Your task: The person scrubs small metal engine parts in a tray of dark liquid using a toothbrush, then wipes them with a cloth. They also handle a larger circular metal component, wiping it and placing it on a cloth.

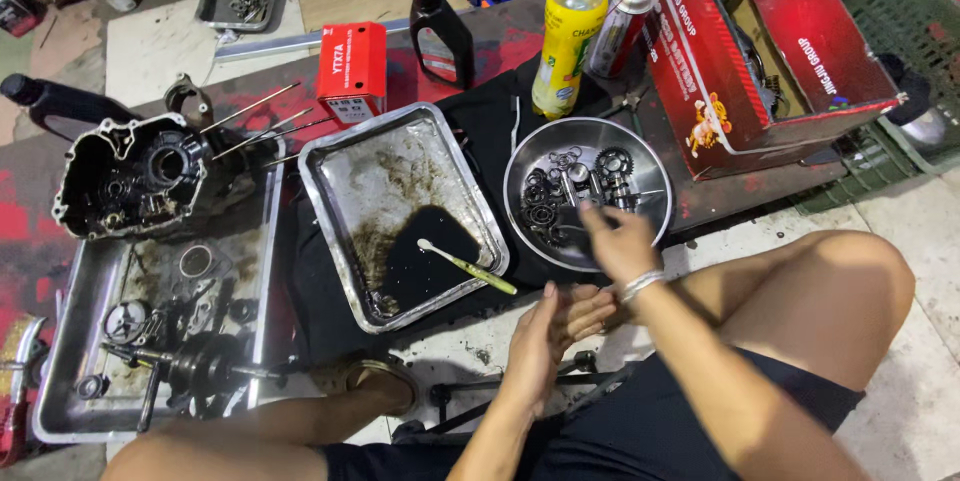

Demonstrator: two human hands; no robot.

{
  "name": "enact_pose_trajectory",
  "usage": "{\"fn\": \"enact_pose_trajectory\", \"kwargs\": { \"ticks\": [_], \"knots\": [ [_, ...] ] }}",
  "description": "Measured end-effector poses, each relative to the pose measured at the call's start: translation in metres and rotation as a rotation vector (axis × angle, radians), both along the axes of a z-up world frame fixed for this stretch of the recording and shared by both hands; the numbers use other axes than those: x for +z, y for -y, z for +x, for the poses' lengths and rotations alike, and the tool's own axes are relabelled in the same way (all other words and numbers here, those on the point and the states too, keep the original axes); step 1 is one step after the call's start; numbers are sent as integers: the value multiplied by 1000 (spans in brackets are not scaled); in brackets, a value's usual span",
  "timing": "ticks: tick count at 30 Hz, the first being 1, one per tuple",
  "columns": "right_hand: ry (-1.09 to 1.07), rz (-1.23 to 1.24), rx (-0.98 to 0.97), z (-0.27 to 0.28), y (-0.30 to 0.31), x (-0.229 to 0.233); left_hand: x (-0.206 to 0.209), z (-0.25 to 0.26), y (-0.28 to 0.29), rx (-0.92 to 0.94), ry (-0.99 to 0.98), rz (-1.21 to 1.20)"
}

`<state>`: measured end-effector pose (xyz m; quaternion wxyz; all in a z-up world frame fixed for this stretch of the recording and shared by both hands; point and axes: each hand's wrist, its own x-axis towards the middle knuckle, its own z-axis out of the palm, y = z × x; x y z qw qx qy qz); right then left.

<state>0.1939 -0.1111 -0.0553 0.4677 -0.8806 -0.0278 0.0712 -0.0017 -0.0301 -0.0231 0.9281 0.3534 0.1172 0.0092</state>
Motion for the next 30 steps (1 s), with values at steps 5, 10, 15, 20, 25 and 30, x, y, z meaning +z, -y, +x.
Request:
{"fn": "enact_pose_trajectory", "kwargs": {
  "ticks": [5,10,15,20,25,30],
  "knots": [
    [-121,-570,109,77,86,-11,-49,48,-7,60,-434,228],
    [-475,-233,-55,96,101,-89,-88,101,4,87,-560,210],
    [-514,28,-11,97,118,-117,-109,123,15,337,-516,489],
    [-431,-59,-41,74,124,-115,-93,97,4,378,-577,828],
    [-150,-425,132,51,141,-108,-46,46,-8,483,-436,904],
    [-192,54,151,33,101,-71,42,-16,-60,378,-439,517]
  ]
}}
